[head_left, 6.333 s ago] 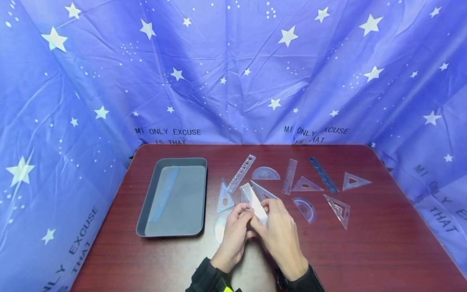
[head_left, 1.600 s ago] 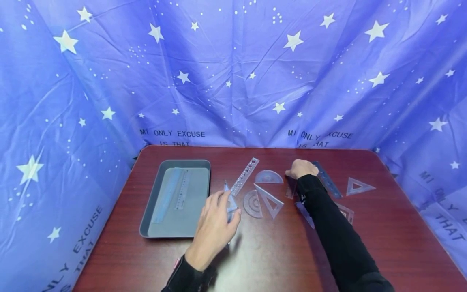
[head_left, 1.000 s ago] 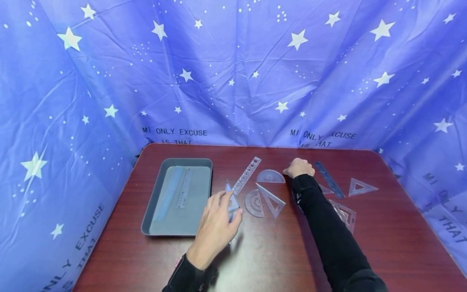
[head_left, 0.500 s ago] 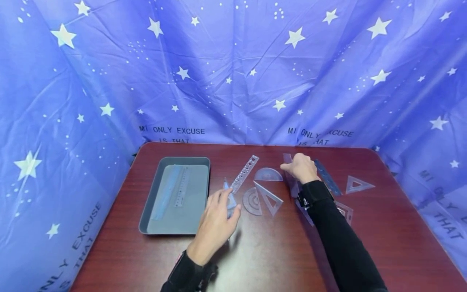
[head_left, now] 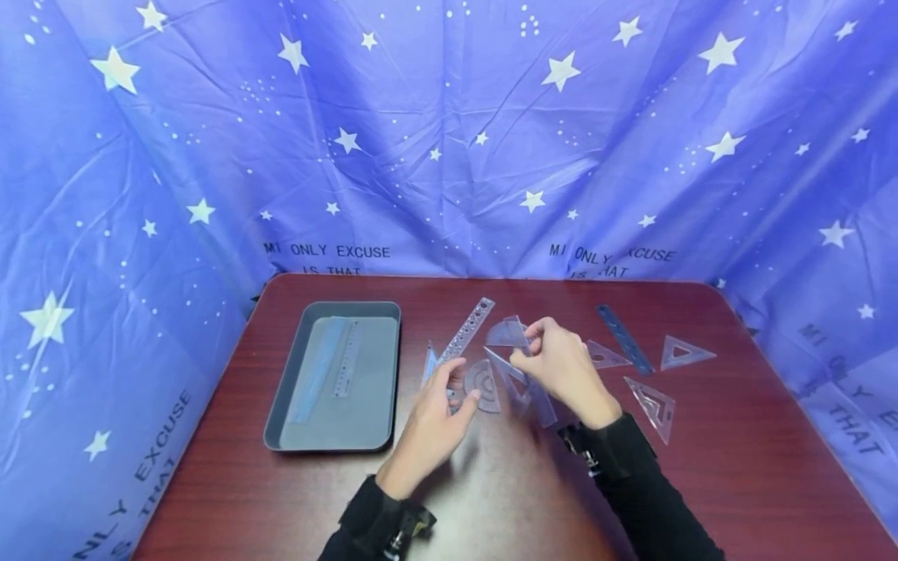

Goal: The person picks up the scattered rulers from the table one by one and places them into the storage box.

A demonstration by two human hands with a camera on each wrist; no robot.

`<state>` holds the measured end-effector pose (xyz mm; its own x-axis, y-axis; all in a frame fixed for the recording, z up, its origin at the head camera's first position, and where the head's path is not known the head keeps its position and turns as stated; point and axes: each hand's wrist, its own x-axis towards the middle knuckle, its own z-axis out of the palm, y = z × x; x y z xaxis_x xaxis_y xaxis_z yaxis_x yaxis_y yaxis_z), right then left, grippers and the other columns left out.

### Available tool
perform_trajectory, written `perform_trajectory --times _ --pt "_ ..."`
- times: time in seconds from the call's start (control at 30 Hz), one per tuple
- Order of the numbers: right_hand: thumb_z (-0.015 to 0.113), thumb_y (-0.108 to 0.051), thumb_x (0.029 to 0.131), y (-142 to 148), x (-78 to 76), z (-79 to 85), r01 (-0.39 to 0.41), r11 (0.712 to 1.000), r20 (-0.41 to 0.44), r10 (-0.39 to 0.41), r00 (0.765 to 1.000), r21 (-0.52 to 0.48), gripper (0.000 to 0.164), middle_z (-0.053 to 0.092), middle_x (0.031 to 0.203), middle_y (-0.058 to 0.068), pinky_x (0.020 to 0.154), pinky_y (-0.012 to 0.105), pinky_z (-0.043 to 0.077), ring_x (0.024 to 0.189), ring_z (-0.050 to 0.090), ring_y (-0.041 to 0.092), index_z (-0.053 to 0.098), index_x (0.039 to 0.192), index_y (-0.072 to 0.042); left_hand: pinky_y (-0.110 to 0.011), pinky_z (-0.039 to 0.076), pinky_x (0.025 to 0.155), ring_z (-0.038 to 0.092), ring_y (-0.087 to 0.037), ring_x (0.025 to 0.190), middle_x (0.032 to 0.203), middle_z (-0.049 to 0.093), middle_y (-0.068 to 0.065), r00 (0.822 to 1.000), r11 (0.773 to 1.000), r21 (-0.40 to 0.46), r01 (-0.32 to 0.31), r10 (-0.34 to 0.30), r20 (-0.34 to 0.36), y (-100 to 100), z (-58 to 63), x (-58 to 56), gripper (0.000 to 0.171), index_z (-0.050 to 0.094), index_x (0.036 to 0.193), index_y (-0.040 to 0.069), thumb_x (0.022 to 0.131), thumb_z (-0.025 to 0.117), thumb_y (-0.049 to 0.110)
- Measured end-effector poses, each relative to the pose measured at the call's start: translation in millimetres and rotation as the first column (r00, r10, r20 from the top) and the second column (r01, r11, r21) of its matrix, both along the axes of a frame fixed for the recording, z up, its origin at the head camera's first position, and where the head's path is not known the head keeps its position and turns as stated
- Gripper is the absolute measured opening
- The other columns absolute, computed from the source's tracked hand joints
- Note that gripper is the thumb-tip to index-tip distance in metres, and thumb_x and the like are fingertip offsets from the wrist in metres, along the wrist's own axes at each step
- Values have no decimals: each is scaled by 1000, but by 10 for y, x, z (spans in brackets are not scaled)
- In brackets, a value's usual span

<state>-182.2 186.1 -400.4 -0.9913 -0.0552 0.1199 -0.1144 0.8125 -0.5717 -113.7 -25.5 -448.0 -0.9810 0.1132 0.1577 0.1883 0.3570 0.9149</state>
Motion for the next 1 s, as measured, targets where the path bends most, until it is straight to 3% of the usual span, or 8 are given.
perform_trajectory --times 0.17,0.3,0.43,0.53,0.63,0.8,1.0 --pt "79 -23 86 -220 202 5 -20 998 -22 19 1000 -57 32 74 92 6 84 49 56 85 70 24 67 110 -6 -34 63 95 73 -33 117 134 68 -21 995 985 163 49 -62 80 124 -11 3 45 56 142 2 102 70 16" --pt "81 -23 85 -373 286 -36 -23 993 -19 21 1000 -119 34 72 94 5 80 41 56 85 68 21 67 112 -7 -25 62 86 77 -22 103 125 72 -14 994 979 205 3 -25 108 212 -13 13 38 59 133 5 99 72 16" --pt "81 -24 84 -484 330 -86 -17 986 -27 12 1000 -164 38 72 93 5 78 38 57 82 69 18 68 115 -7 -24 61 72 74 -12 85 112 74 -12 993 971 231 -56 29 116 258 -26 21 35 59 129 4 96 69 8" --pt "79 -23 84 -529 357 -112 -10 985 -28 5 1000 -175 39 73 94 6 79 38 57 80 68 15 67 118 -7 -29 64 66 71 -11 77 106 73 -14 992 959 273 -74 41 123 266 -42 25 35 58 128 1 94 66 -1" --pt "79 -21 86 -549 372 -127 -9 985 -35 3 999 -173 38 75 96 8 79 40 58 78 68 13 68 119 -7 -33 66 63 71 -14 74 102 72 -15 991 951 299 -78 42 125 260 -51 27 30 58 126 0 97 65 -1" --pt "81 -17 90 -544 383 -145 -37 982 -73 24 997 -183 33 75 95 8 76 35 58 78 68 13 69 117 -5 -31 65 60 70 -13 68 98 71 -17 992 952 296 -83 49 120 231 -62 16 25 58 125 0 103 69 7" --pt "81 -8 88 -483 442 -179 -122 970 -146 92 985 -210 38 73 100 7 77 32 59 84 70 15 72 125 -1 -32 65 60 71 -14 69 99 70 -18 993 956 283 -76 47 105 193 -59 -7 25 58 125 -1 101 66 -2"
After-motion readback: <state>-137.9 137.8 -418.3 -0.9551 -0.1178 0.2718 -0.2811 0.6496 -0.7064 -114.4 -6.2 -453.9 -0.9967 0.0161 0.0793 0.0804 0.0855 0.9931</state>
